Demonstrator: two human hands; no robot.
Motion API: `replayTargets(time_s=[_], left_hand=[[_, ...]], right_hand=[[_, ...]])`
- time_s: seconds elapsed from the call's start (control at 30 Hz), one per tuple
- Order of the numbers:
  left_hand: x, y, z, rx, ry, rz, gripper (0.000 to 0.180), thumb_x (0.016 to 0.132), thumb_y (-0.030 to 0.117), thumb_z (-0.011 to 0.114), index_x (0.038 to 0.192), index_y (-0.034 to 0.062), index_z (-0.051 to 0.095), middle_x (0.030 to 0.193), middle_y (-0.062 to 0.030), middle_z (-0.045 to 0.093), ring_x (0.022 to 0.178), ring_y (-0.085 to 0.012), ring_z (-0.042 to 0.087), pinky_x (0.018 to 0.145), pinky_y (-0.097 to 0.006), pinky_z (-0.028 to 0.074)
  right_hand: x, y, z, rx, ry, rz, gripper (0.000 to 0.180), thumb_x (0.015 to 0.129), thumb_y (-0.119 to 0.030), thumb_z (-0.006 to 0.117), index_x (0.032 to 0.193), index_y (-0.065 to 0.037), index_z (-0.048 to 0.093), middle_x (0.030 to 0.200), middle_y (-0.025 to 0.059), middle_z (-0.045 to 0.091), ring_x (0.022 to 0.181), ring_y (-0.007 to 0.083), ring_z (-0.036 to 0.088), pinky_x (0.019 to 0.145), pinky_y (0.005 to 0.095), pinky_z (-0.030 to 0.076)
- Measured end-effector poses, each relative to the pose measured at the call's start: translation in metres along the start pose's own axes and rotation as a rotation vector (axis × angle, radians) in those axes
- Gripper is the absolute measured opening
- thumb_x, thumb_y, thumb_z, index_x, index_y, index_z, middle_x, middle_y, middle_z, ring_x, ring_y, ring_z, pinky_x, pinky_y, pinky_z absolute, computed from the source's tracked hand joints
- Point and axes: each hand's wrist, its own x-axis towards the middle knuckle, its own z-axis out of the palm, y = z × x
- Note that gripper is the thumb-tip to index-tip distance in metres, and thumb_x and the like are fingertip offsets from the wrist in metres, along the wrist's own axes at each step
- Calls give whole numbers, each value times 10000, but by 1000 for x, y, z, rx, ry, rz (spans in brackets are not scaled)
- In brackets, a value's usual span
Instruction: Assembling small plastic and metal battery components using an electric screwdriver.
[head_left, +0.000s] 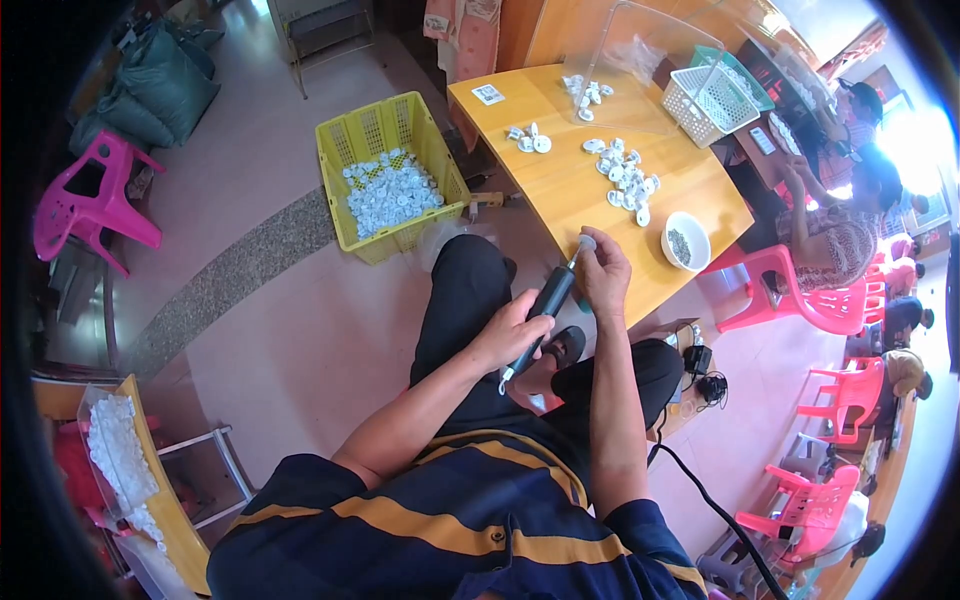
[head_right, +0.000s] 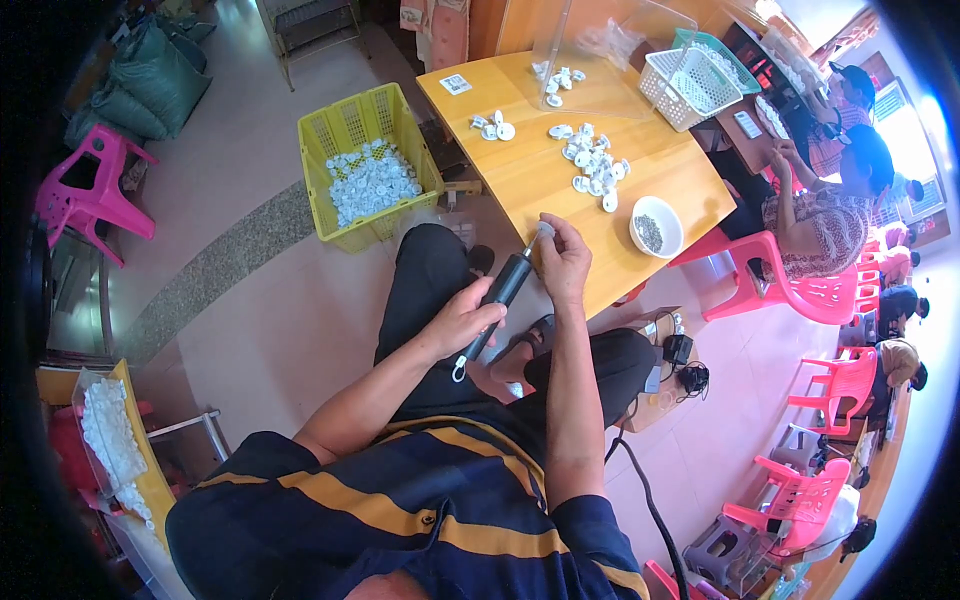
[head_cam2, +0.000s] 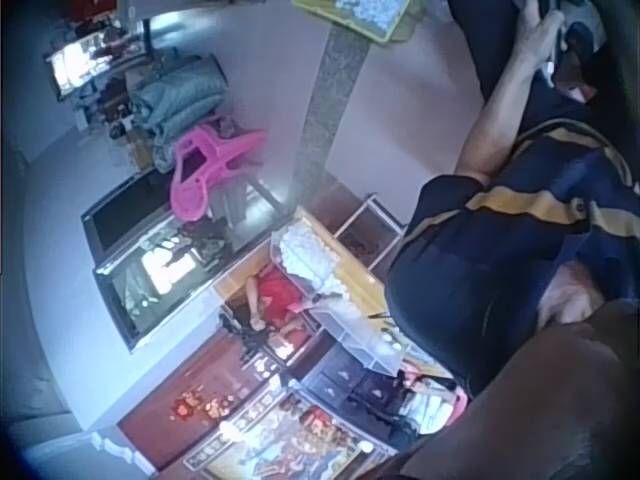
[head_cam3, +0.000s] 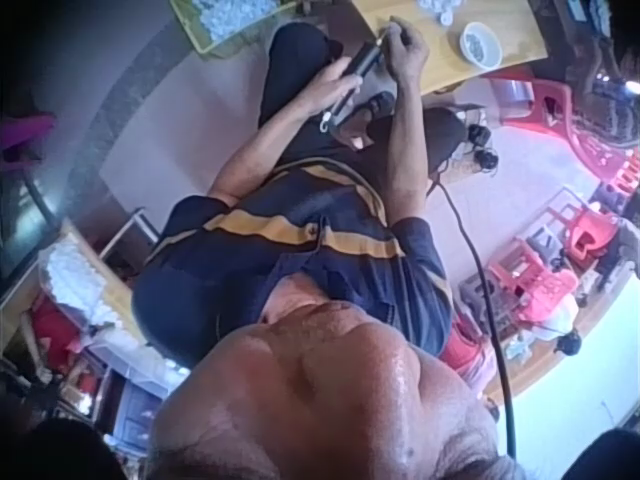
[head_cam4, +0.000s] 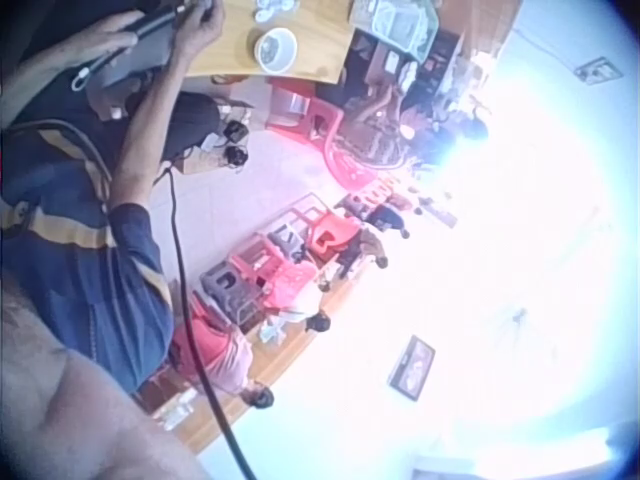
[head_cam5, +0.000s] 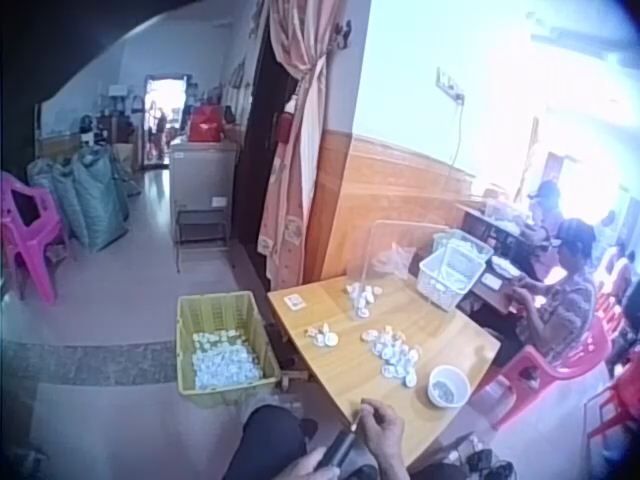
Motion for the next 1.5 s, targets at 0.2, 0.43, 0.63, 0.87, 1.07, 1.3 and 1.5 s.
replayTargets(time_s=[0.2, 0.43, 0.63, 0.87, 1.07, 1.3, 1.5], left_hand=[[1, -3, -1, -7, -4, -8, 279, 955, 189, 580, 1156, 9, 514, 808, -53, 608, 613, -126, 618, 579, -293, 527], [-1, 0, 0, -63, -4, -29, 262, 953, 171, 574, 1151, 12, 507, 811, -58, 606, 598, -128, 614, 566, -282, 521], [0, -2, -9, -266, -87, -106, 311, 991, 183, 541, 1268, 43, 508, 865, -72, 646, 604, -140, 641, 537, -258, 534], [-1, -2, -11, -402, -124, -140, 264, 1008, 185, 528, 1241, 60, 523, 877, -83, 656, 619, -157, 653, 547, -281, 556], [-1, -4, -12, -431, -139, -142, 248, 1015, 187, 530, 1232, 65, 526, 887, -87, 657, 623, -162, 655, 551, -288, 562], [-1, -3, -11, -459, -142, -147, 252, 1018, 189, 530, 1239, 69, 522, 891, -90, 658, 628, -166, 659, 552, -289, 566], [-3, 0, -12, -457, -136, -162, 247, 1017, 195, 532, 1227, 65, 523, 891, -91, 664, 631, -165, 662, 547, -286, 566]], right_hand=[[-1, -3, 0, -56, -4, -11, 224, 963, -63, 659, 1178, -14, 699, 922, -11, 671, 806, 58, 594, 709, 202, 486], [-3, -6, 2, -73, -1, -28, 227, 948, -52, 665, 1167, -22, 712, 916, -13, 672, 803, 57, 594, 715, 208, 492], [1, 5, -1, -121, -14, -133, 228, 941, -46, 667, 1162, -29, 720, 919, -9, 682, 811, 63, 606, 723, 216, 502], [2, 5, -2, -133, -36, -135, 214, 943, -47, 668, 1147, -19, 727, 924, 3, 696, 821, 74, 620, 746, 226, 515], [1, 4, -3, -120, -45, -95, 216, 948, -55, 666, 1151, -11, 725, 935, 14, 706, 839, 80, 631, 756, 228, 518], [0, 0, -3, -141, -48, -98, 219, 949, -53, 665, 1156, -8, 724, 949, 23, 719, 856, 88, 648, 783, 236, 526], [-1, -1, -3, -120, -49, -85, 218, 950, -42, 661, 1156, -9, 723, 962, 33, 727, 879, 96, 661, 801, 240, 531]])
